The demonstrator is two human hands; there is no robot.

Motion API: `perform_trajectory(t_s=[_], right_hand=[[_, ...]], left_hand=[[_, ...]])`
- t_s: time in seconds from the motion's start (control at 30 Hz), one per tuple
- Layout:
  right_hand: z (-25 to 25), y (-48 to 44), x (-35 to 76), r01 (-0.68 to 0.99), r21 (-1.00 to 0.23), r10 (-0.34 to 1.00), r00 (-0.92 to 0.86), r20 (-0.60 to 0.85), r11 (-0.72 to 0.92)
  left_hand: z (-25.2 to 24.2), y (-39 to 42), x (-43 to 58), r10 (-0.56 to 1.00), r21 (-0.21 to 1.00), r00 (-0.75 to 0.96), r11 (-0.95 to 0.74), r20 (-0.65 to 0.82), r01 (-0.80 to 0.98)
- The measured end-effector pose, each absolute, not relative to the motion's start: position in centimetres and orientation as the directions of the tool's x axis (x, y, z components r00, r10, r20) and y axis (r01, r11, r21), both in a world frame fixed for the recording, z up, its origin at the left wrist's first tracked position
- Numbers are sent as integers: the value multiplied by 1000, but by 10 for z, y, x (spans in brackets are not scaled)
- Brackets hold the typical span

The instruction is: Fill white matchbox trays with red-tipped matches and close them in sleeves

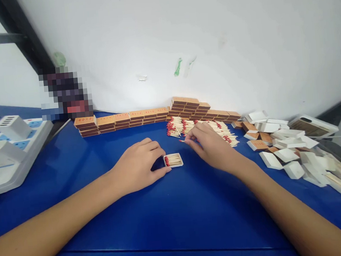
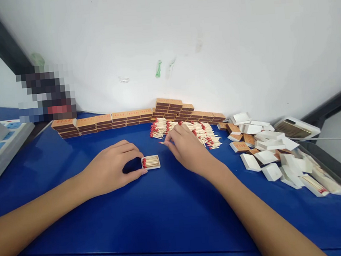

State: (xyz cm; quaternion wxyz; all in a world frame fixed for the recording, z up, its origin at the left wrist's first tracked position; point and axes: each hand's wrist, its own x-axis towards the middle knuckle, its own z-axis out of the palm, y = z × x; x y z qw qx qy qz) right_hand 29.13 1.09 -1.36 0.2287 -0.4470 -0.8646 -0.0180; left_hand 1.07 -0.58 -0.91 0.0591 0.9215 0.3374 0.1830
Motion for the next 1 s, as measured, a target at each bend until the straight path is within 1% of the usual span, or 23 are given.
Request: perform_trajectory(t_s=[0.1,0.23,0.4,0.57,0.67,0.73,0.87,1.0], right_hand=[[-5,-10,274,731,-198,738,-555,384,653],[-2,-25,259,692,-166,699,-627,344,702],[-6,-27,254,688,-147,694,-650,310,710],[-3,-26,257,664,-214,694,-647,316,716],[-4,-19,266,668,-261,713,-612,342,697],[-9,-9,276,700,-267,740,-555,380,662],[-25,21,302,809,-196,785,-432,444,555],[-37,40,318,847,-140,794,-406,452,513]], left_hand=[[-9,-6,10,653,234,702,-758,284,609],[-10,-5,11,648,226,703,-762,295,607],[-10,-5,11,627,224,708,-779,326,586],[-10,-5,10,634,229,704,-773,321,591],[-10,-5,10,640,231,707,-768,300,597],[-9,-5,10,645,234,706,-764,292,601],[-9,-6,11,647,244,705,-762,291,599],[-9,-7,11,641,243,709,-768,294,593]])
